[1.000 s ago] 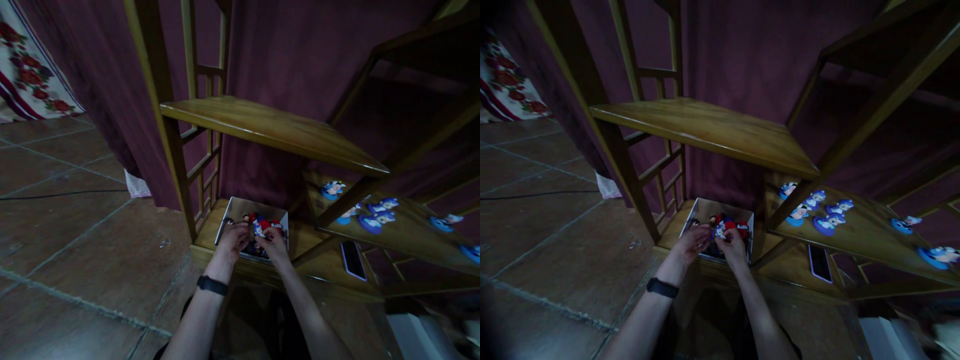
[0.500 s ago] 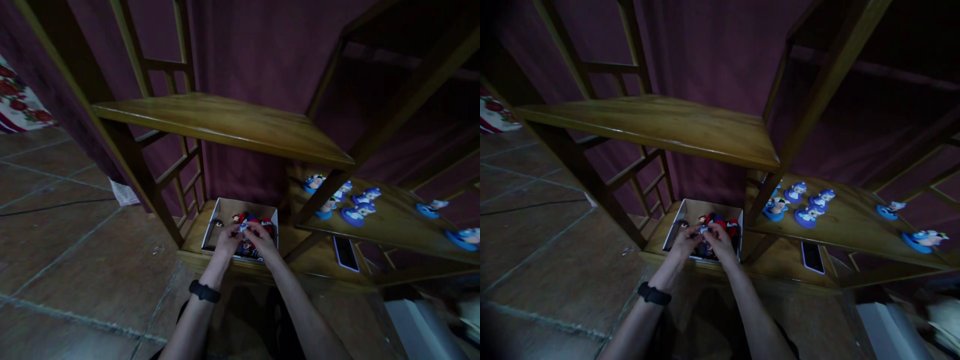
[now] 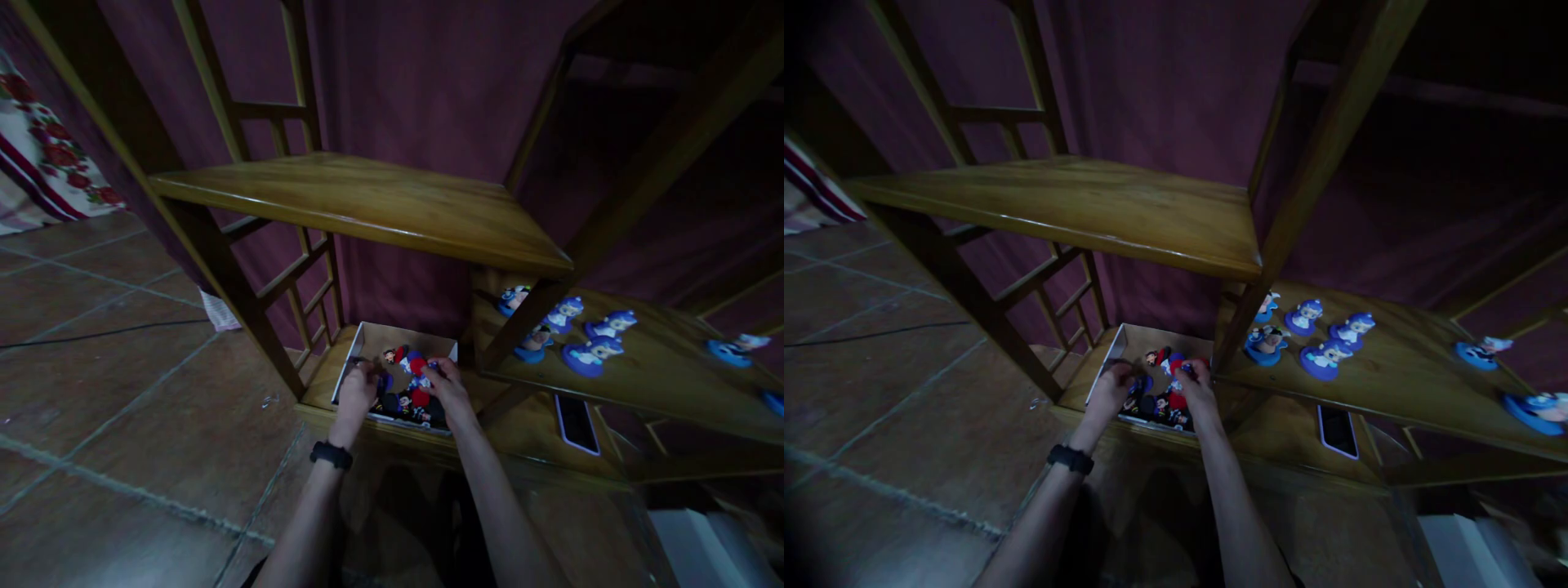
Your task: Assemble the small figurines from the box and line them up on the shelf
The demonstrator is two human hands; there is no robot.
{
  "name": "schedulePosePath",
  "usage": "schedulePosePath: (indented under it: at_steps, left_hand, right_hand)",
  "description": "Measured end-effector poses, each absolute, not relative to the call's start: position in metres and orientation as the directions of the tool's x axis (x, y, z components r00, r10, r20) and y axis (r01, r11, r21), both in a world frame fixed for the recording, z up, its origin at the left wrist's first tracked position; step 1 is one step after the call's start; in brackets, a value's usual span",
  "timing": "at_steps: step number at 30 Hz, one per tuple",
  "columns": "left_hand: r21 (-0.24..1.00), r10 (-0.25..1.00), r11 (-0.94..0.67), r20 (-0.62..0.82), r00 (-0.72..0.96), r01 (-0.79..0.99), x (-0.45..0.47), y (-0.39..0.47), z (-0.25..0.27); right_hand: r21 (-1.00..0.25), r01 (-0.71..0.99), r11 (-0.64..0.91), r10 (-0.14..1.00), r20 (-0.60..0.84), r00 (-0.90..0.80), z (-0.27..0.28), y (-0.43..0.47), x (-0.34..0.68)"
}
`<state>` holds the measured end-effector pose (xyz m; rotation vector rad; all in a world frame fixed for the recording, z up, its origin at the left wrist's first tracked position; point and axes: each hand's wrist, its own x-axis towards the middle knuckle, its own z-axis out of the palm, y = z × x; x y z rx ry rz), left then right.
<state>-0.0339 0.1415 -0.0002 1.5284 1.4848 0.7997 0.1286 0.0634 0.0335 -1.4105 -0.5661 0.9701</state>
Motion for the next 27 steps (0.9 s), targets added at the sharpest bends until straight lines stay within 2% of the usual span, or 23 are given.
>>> schedulePosePath:
  at_steps: [6, 9, 11, 13, 17, 20, 24, 27]
  left_hand:
    - [0.702, 0.956, -0.175, -0.047, 0.29, 0.691, -0.019, 0.122, -0.01]
    - [0.603, 0.973, -0.145, -0.055, 0.223, 0.784, -0.022, 0.122, -0.009]
    - [0.605, 0.993, -0.099, 0.003, 0.121, 0.79, -0.025, 0.124, -0.005]
    - [0.635, 0.994, -0.106, 0.061, 0.088, 0.765, -0.025, 0.127, -0.001]
    - [0.628, 0.973, -0.208, 0.057, 0.222, 0.75, -0.014, 0.126, 0.0]
    - [0.525, 0.953, -0.266, 0.016, 0.303, 0.809, -0.004, 0.124, -0.006]
    - [0.353, 0.951, -0.285, -0.017, 0.31, 0.891, 0.005, 0.126, -0.014]
    - [0.319, 0.963, -0.251, -0.013, 0.269, 0.914, 0.009, 0.128, -0.014]
  right_hand:
    - [-0.981, -0.151, -0.124, 0.829, -0.186, 0.527, 0.034, 0.065, 0.126]
    - [-0.982, -0.145, -0.124, 0.836, -0.182, 0.518, 0.03, 0.065, 0.129]
    - [-0.983, -0.141, -0.115, 0.837, -0.173, 0.519, 0.029, 0.064, 0.131]
    - [-0.984, -0.149, -0.096, 0.834, -0.162, 0.528, 0.029, 0.063, 0.134]
    - [-0.973, -0.225, -0.046, 0.828, -0.163, 0.536, 0.033, 0.062, 0.137]
    - [-0.952, -0.302, -0.046, 0.831, -0.204, 0.518, 0.035, 0.061, 0.138]
    - [-0.938, -0.344, -0.048, 0.855, -0.217, 0.471, 0.036, 0.059, 0.139]
    - [-0.933, -0.355, -0.065, 0.849, -0.239, 0.471, 0.043, 0.058, 0.141]
